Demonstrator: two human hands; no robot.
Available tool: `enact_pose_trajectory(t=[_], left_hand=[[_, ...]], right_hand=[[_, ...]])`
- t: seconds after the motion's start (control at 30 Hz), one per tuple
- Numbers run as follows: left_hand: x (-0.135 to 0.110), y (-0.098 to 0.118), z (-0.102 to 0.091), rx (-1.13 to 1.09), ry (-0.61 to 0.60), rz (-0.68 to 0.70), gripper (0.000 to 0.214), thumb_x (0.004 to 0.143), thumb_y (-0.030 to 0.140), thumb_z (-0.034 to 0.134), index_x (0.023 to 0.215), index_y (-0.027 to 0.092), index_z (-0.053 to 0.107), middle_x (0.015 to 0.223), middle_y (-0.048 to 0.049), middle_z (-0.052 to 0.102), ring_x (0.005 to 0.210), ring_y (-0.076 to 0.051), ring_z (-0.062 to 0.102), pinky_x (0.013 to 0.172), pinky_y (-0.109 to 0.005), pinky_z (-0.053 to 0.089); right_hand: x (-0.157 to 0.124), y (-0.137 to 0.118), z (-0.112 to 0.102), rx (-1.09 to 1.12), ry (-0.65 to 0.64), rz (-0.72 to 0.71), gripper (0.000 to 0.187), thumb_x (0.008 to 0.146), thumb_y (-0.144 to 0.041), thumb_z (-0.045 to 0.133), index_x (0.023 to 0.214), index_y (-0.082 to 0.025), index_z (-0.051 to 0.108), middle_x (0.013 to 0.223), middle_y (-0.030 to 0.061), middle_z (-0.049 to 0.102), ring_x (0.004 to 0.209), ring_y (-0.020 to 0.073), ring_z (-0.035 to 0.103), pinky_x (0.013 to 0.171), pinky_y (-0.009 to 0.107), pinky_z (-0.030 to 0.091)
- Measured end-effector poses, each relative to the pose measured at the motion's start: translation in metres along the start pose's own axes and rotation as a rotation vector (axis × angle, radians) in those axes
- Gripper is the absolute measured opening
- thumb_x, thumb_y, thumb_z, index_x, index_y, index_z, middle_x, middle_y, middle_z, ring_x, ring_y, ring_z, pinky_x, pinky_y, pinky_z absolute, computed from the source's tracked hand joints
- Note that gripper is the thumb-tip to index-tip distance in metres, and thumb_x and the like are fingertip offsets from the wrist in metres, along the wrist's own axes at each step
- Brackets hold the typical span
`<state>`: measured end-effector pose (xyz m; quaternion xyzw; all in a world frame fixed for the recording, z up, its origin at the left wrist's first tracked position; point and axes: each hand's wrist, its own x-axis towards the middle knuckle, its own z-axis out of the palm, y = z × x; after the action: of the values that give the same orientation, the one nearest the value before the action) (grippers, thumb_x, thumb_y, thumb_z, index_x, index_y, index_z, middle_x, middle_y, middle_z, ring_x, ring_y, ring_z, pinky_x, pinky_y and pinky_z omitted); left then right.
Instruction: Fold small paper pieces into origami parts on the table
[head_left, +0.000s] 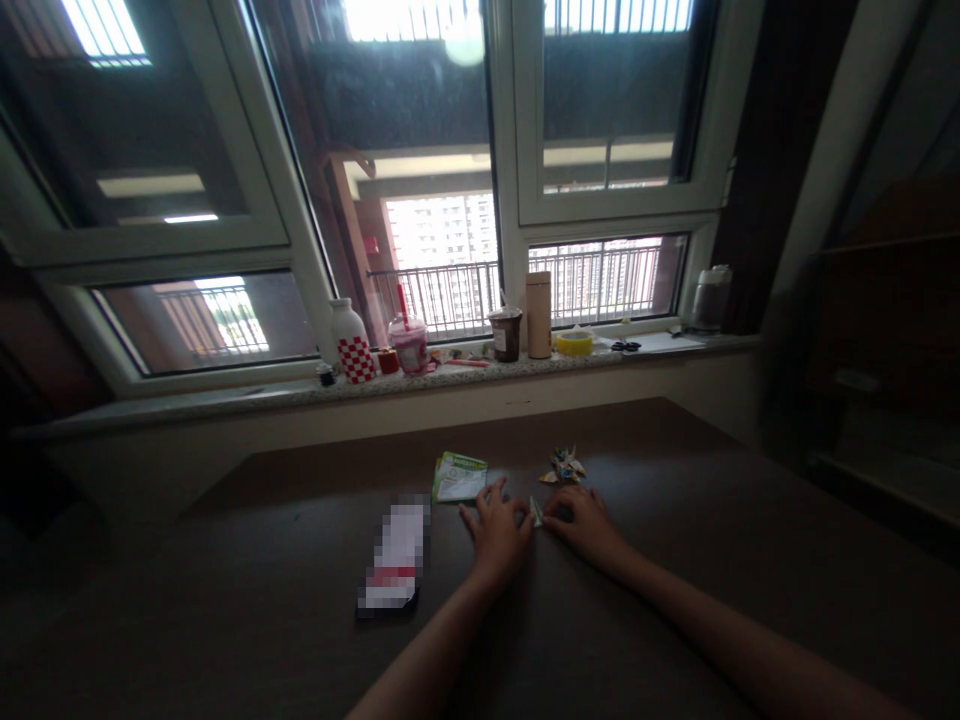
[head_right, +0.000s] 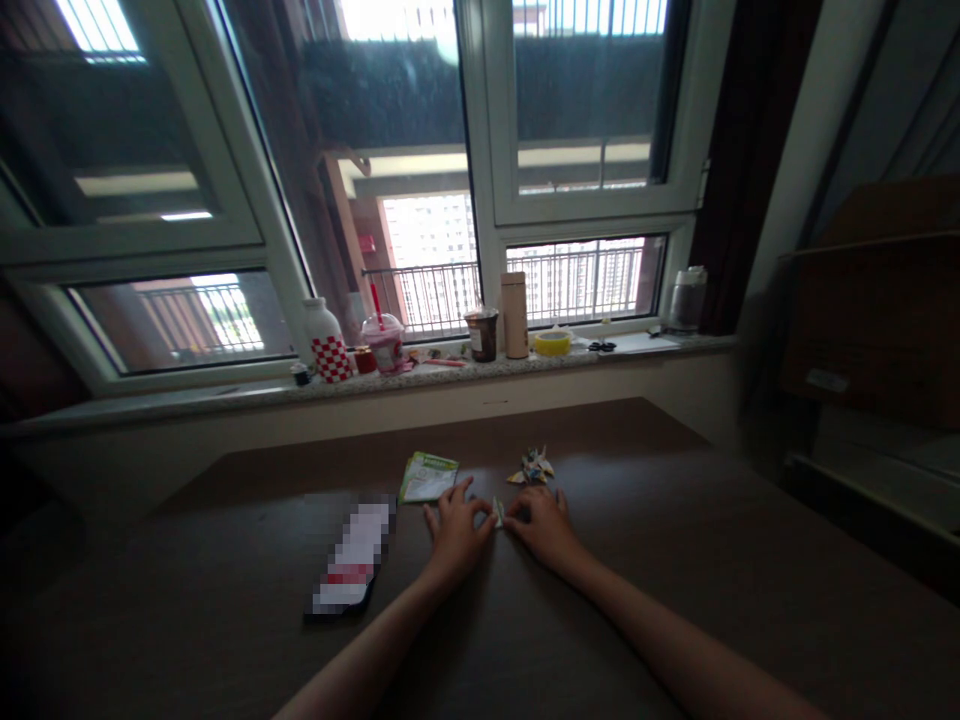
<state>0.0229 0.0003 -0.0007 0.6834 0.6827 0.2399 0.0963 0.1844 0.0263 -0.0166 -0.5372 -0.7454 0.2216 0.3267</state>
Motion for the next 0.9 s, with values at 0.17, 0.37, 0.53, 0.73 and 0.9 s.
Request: enact_pose_trajectory(t=[0.17, 0.37, 0.53, 0.73, 0.9], left_hand=[[0.0002, 0.0020, -0.0012, 0.044, -0.024, -0.012, 0.018, 0.086, 0.036, 0.057, 0.094, 0.029, 0.072, 0.153, -0.0057, 0.039, 0.143, -0.033, 0.027, 0.110, -0.072, 0.012], [-0.0002, 0.0024, -0.0011, 0.048, -0.028, -0.004, 0.018, 0.087, 0.035, 0.057, 0.095, 0.030, 0.071, 0.154, -0.0039, 0.037, 0.144, -0.033, 0.025, 0.110, -0.072, 0.011], [-0.0016, 0.0033, -0.0010, 0.059, -0.024, 0.007, 0.017, 0.087, 0.034, 0.056, 0.096, 0.029, 0.069, 0.154, -0.0045, 0.036, 0.143, -0.033, 0.025, 0.109, -0.072, 0.011], [-0.0026, 0.0025, 0.0003, 0.015, 0.030, 0.004, 0.028, 0.084, 0.033, 0.057, 0.112, 0.033, 0.061, 0.149, -0.0062, 0.041, 0.141, -0.029, 0.028, 0.109, -0.071, 0.012], [-0.0041, 0.0024, -0.0024, -0.019, 0.040, 0.010, 0.021, 0.083, 0.032, 0.059, 0.102, 0.035, 0.066, 0.149, -0.0028, 0.040, 0.141, -0.029, 0.028, 0.109, -0.071, 0.013]], right_hand=[[0.0008, -0.0011, 0.0015, -0.056, -0.007, 0.022, 0.009, 0.077, -0.030, 0.065, 0.080, -0.023, 0.069, 0.105, 0.0039, 0.069, 0.114, 0.0263, 0.054, 0.107, 0.046, 0.023], [0.0019, -0.0045, 0.0028, -0.109, -0.003, 0.062, 0.011, 0.078, -0.033, 0.063, 0.080, -0.023, 0.068, 0.107, 0.0028, 0.068, 0.116, 0.0253, 0.050, 0.106, 0.041, 0.025], [0.0031, -0.0032, 0.0048, -0.115, 0.002, 0.060, 0.011, 0.079, -0.032, 0.061, 0.080, -0.024, 0.068, 0.106, 0.0023, 0.068, 0.116, 0.0246, 0.050, 0.107, 0.041, 0.024], [0.0033, -0.0019, 0.0062, -0.104, 0.011, 0.046, 0.010, 0.078, -0.032, 0.063, 0.080, -0.024, 0.067, 0.105, 0.0027, 0.068, 0.116, 0.0268, 0.050, 0.107, 0.045, 0.024], [0.0020, -0.0058, 0.0055, -0.110, 0.029, 0.056, 0.009, 0.078, -0.032, 0.064, 0.078, -0.023, 0.067, 0.105, 0.0036, 0.069, 0.115, 0.0275, 0.051, 0.107, 0.046, 0.024]])
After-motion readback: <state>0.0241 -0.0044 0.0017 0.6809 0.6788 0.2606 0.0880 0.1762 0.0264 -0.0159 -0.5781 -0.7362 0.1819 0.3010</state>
